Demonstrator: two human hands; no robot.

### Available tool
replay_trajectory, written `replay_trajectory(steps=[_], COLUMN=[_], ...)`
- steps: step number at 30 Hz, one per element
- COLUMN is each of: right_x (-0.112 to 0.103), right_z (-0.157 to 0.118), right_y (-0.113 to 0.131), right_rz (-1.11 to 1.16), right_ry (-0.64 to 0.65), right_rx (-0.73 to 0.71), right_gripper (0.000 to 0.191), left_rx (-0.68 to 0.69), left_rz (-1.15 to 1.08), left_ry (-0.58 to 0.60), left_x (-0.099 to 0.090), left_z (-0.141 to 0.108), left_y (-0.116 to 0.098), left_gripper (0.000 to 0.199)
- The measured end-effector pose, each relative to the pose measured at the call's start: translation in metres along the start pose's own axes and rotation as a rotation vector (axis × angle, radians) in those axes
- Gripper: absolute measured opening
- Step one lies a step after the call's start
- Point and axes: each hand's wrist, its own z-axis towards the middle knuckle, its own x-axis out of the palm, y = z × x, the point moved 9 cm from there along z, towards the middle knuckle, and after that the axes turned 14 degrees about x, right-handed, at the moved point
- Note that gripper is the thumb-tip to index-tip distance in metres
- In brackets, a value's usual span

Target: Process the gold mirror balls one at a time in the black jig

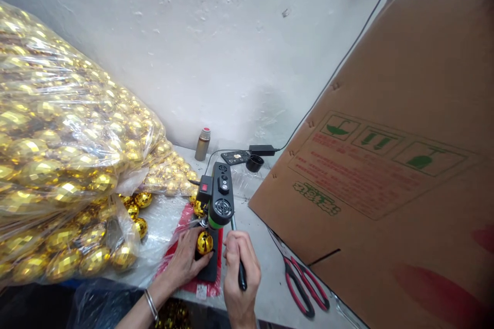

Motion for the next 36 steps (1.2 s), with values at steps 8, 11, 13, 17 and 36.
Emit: replay_trajectory(steps=[8,11,13,17,36], right_x=[0.002,0.002,0.003,0.004,0.006], right_z=[-0.013,-0.019,-0.021,-0.022,-0.031], right_y=[-0.011,-0.017,-0.021,-0.026,-0.048], right_rz=[-0.014,-0.01,-0.006,0.008,0.05], right_ry=[-0.035,-0.084,-0.109,-0.127,-0.136], right_rx=[-0.099,-0.137,-0.128,-0.122,-0.098], right_gripper=[0.026,0.029,0.029,0.029,0.028], left_rx=[-0.032,-0.034,-0.038,-0.048,-0.085], left_rz=[-0.003,-0.007,-0.006,-0.014,-0.027], left_ry=[0.042,0.036,0.033,0.044,0.06], left_x=[0.006,0.008,0.008,0.007,0.007], left_z=[-0.004,-0.005,-0.005,-0.003,-0.004], left_y=[0.008,0.01,0.011,0.007,0.007], left_gripper=[0.05,0.05,0.05,0.048,0.048])
